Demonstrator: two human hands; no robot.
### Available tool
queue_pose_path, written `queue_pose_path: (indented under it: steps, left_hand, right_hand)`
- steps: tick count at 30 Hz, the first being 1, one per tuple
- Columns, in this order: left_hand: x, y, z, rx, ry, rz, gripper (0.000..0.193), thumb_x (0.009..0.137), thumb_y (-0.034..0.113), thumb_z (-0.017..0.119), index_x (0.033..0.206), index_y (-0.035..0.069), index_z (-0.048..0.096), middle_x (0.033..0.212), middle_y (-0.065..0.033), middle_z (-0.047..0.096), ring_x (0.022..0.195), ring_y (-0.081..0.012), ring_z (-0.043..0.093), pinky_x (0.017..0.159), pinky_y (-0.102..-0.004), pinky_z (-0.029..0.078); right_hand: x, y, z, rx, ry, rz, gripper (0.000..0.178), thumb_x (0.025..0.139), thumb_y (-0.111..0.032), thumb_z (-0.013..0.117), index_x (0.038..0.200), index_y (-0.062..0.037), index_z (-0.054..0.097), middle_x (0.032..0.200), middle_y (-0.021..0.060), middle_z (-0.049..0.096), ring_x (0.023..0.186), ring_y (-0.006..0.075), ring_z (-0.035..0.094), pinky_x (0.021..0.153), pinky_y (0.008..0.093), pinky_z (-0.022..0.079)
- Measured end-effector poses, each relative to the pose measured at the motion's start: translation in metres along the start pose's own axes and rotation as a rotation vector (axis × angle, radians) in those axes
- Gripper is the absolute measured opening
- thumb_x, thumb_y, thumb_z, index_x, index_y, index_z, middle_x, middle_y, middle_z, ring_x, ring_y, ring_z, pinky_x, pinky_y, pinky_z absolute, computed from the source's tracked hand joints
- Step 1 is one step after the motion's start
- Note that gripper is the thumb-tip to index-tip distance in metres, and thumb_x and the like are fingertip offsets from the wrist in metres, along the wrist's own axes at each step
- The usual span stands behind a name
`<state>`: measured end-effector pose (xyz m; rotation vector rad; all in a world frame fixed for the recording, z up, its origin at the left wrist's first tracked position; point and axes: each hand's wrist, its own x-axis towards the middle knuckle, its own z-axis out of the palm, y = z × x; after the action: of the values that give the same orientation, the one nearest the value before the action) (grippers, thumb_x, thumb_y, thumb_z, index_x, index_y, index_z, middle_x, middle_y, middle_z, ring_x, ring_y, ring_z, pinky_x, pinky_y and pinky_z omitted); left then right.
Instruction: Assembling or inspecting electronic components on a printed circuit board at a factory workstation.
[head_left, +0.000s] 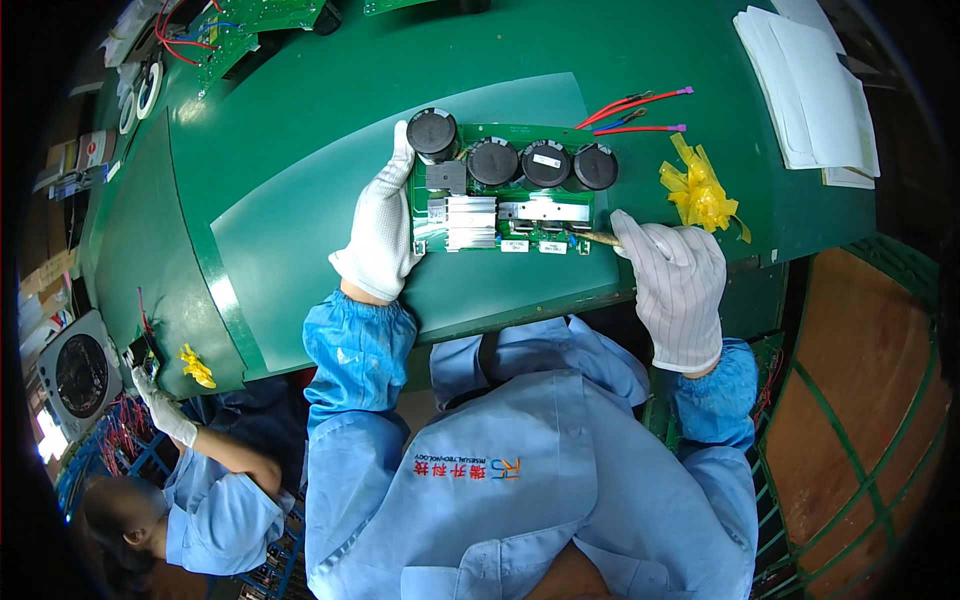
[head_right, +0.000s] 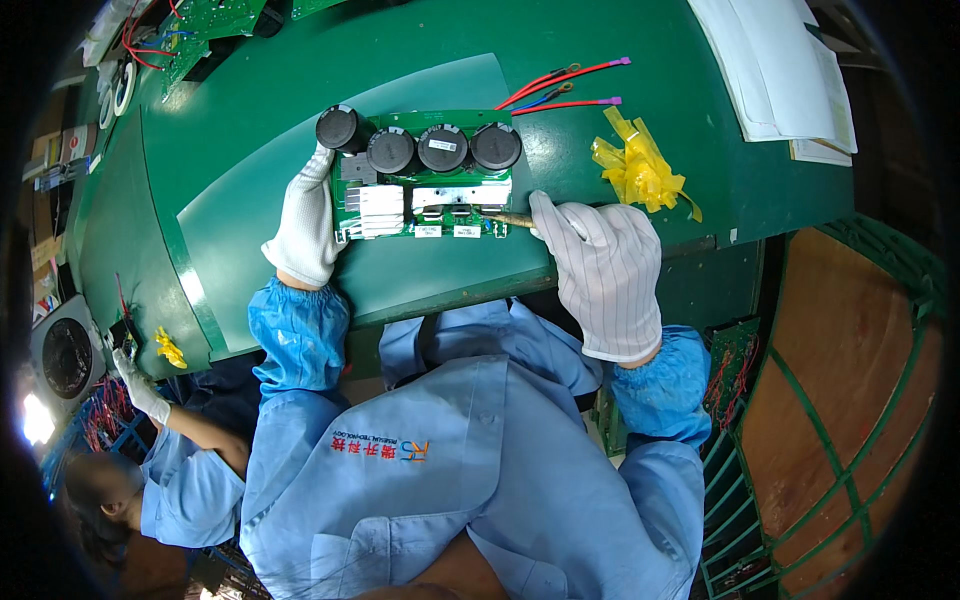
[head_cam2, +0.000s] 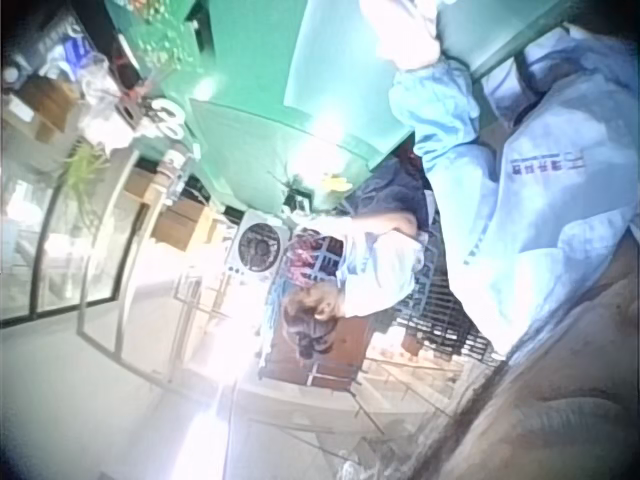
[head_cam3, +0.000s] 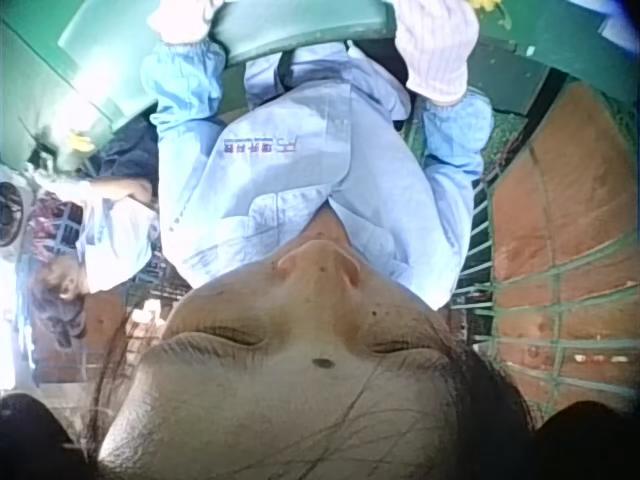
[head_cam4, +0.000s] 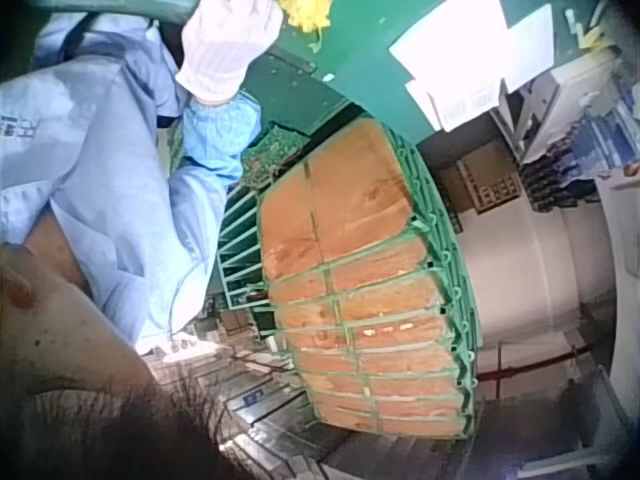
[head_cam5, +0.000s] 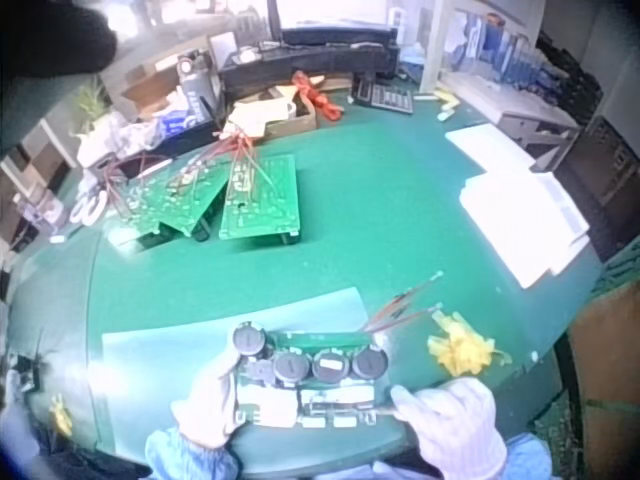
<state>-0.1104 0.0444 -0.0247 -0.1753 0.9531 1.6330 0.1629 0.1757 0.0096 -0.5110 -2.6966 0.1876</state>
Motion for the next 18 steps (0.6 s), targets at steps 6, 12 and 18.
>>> queue_pose_path:
  steps: [6,12,18]
  left_hand:
    - [0.0017,-0.0015,-0.0041,0.005,0.028,-0.004,0.047,0.107,0.029,0.043,0.149,0.009,0.036,0.137,-0.0096,0.054,0.117,-0.0234,0.061,0.096,-0.0402,0.055]
    - [0.0014,-0.0037,-0.0026,-0.006,0.057,0.022,0.045,0.106,0.030,0.045,0.145,0.008,0.041,0.133,-0.0096,0.056,0.113,-0.0233,0.062,0.094,-0.0404,0.056]
    - [0.0001,-0.0016,-0.0032,0.039,-0.004,0.038,0.042,0.104,0.033,0.050,0.136,0.006,0.051,0.124,-0.0100,0.061,0.106,-0.0222,0.064,0.090,-0.0393,0.057]
  right_hand:
    - [0.0002,0.0008,-0.0012,-0.007,0.001,-0.027,0.039,0.080,-0.010,0.068,0.119,-0.0080,0.070,0.097,0.0022,0.058,0.075,0.0201,0.056,0.067,0.0375,0.044]
    - [0.0007,0.0025,-0.0020,0.007,-0.017,-0.045,0.044,0.077,-0.005,0.062,0.121,-0.0077,0.067,0.093,0.0032,0.062,0.077,0.0225,0.058,0.071,0.0385,0.045]
    - [0.0020,0.0045,-0.0044,0.032,-0.049,-0.057,0.037,0.082,-0.012,0.070,0.119,-0.0092,0.069,0.098,0.0015,0.057,0.075,0.0209,0.054,0.069,0.0383,0.044]
